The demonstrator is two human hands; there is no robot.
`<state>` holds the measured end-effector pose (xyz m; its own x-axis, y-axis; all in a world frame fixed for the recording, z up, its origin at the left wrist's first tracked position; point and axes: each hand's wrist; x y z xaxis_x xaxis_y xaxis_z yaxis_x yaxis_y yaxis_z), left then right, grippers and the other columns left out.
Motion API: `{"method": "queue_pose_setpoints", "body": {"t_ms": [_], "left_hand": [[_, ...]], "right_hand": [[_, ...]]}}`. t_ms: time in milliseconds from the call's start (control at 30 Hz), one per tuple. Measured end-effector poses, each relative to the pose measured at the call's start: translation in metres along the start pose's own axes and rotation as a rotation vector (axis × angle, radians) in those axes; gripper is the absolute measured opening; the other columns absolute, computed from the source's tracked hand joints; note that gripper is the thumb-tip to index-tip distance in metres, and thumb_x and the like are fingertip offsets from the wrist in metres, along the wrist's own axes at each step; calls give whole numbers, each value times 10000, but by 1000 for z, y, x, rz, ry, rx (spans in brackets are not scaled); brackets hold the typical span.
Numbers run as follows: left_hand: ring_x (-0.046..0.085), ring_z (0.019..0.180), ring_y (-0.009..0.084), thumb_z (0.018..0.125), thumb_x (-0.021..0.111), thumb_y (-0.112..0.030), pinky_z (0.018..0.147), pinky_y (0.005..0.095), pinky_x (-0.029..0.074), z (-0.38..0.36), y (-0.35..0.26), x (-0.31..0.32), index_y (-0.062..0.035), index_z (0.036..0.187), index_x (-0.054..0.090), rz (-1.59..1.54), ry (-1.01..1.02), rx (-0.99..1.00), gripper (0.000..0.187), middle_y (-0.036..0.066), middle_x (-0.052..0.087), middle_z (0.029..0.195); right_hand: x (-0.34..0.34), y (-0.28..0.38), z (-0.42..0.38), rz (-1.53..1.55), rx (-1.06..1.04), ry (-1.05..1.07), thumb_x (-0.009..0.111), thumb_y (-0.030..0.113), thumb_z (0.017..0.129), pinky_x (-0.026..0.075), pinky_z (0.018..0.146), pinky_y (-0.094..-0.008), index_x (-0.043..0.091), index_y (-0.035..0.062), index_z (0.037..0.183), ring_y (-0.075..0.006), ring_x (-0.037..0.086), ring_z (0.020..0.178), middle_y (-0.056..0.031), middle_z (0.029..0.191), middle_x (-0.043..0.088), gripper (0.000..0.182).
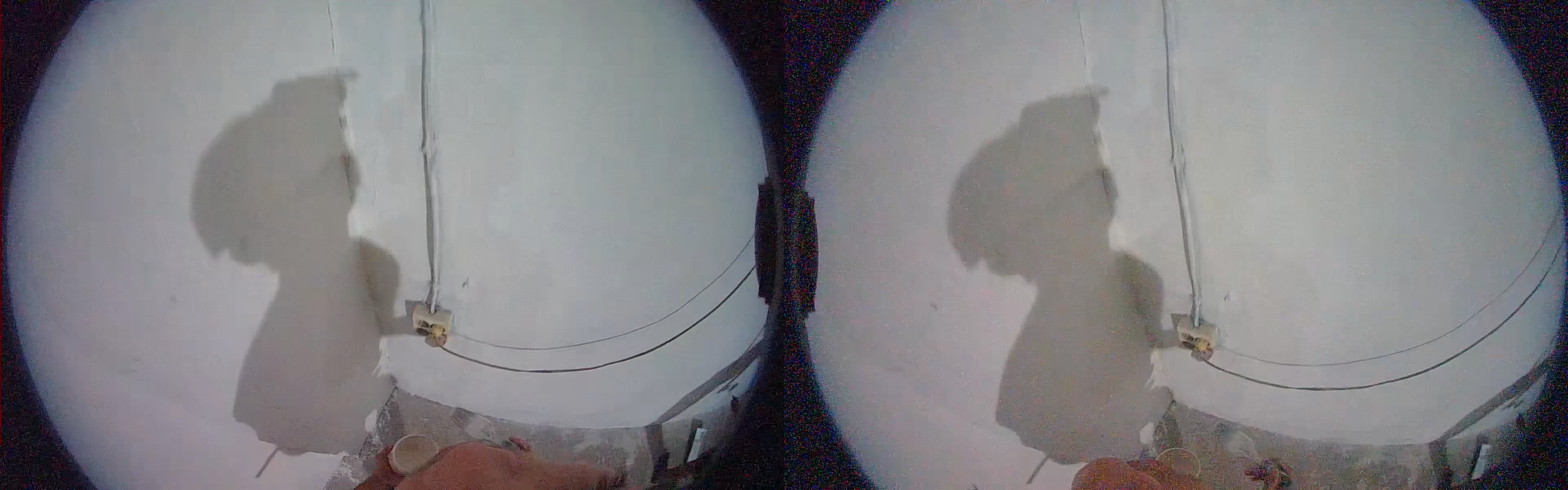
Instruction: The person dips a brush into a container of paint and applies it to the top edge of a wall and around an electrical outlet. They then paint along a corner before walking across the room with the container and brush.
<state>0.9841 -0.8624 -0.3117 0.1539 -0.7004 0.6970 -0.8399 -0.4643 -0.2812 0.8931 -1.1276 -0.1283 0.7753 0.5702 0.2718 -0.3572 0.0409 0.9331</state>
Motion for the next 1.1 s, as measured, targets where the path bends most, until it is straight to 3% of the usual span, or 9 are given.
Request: {"method": "queue_pose_setpoints", "body": {"t_ms": [300, 400, 567, 633, 767, 900, 967, 1033, 1100], "left_hand": [[485, 1387, 399, 989, 388, -608, 1176, 580, 354, -101, -25, 151, -115, 1502, 487, 96, 264, -94, 719, 155, 509, 1519], [504, 1376, 369, 1011, 376, -573, 1170, 547, 375, -125, -31, 187, -113, 1510, 475, 81, 147, -135, 686, 155, 514, 1513], [501, 1375, 337, 1000, 399, -600, 1158, 534, 385, -115, -22, 168, -112, 1504, 479, 122, 333, -202, 706, 152, 527, 1497], [494, 1380, 331, 995, 404, -612, 1155, 531, 387, -108, -15, 158, -116, 1510, 475, 227, 322, -255, 719, 150, 526, 1498], [509, 1361, 346, 977, 412, -636, 1143, 550, 388, -121, 1, 159, -128, 1533, 462, 203, 590, -386, 754, 134, 545, 1487], [542, 1327, 361, 969, 412, -641, 1125, 588, 392, -157, 25, 171, -125, 1525, 481, 340, 597, -500, 761, 124, 572, 1462], [532, 1342, 355, 964, 407, -644, 1129, 588, 385, -174, 43, 171, -133, 1537, 470, 381, 576, -608, 770, 122, 572, 1461], [546, 1316, 367, 965, 418, -637, 1103, 600, 409, -179, 62, 169, -167, 1604, 354, 434, 625, -732, 796, 114, 562, 1467], [571, 1280, 378, 967, 431, -632, 1067, 628, 443, -197, 85, 170, -192, 1621, 318, 494, 700, -840, 796, 103, 564, 1463]], "right_hand": [[-12, 194, -1, 35, -107, -91, 601, 174, 1031, 585, 567, -391, 536, 21, 1095, -179, 646, 710, -85, 972, 588, 178], [-16, 221, -13, -24, -151, -76, 583, 194, 1041, 587, 604, -391, 515, 19, 1144, -182, 643, 716, -83, 938, 585, 213], [-3, 235, -69, 43, -191, -252, 567, 194, 1046, 586, 650, -386, 520, 13, 1135, -176, 645, 690, -94, 904, 619, 207], [-10, 245, -91, -186, -114, -204, 575, 182, 1042, 573, 631, -366, 545, 2, 1125, -184, 659, 684, -99, 874, 626, 201], [-22, 239, -143, -272, -181, -338, 544, 210, 1065, 547, 569, -351, 537, 1, 1102, -172, 629, 634, -94, 935, 604, 213], [-44, 247, -195, -763, -321, -250, 561, 110, 1033, 543, 583, -348, 564, 10, 1045, -155, 635, 649, -120, 922, 645, 100], [-42, 261, -223, -1154, -349, -367, 587, 58, 997, 539, 563, -342, 571, 25, 1022, -154, 642, 633, -101, 837, 653, 44], [-56, 247, -251, -1072, -471, -496, 602, 35, 973, 546, 555, -327, 595, 34, 1021, -164, 671, 628, -84, 793, 680, 49], [-53, 287, -278, -936, -236, -600, 688, 26, 901, 549, 604, -339, 622, 61, 1024, -204, 698, 660, -86, 825, 712, 144]]}}
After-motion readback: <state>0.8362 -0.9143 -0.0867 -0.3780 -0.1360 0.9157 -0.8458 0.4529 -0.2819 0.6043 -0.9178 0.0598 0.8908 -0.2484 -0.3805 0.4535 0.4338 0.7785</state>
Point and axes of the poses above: each hand's wrist, its own z-axis towards the middle knuckle, its own x-axis out of the palm, y = z × x
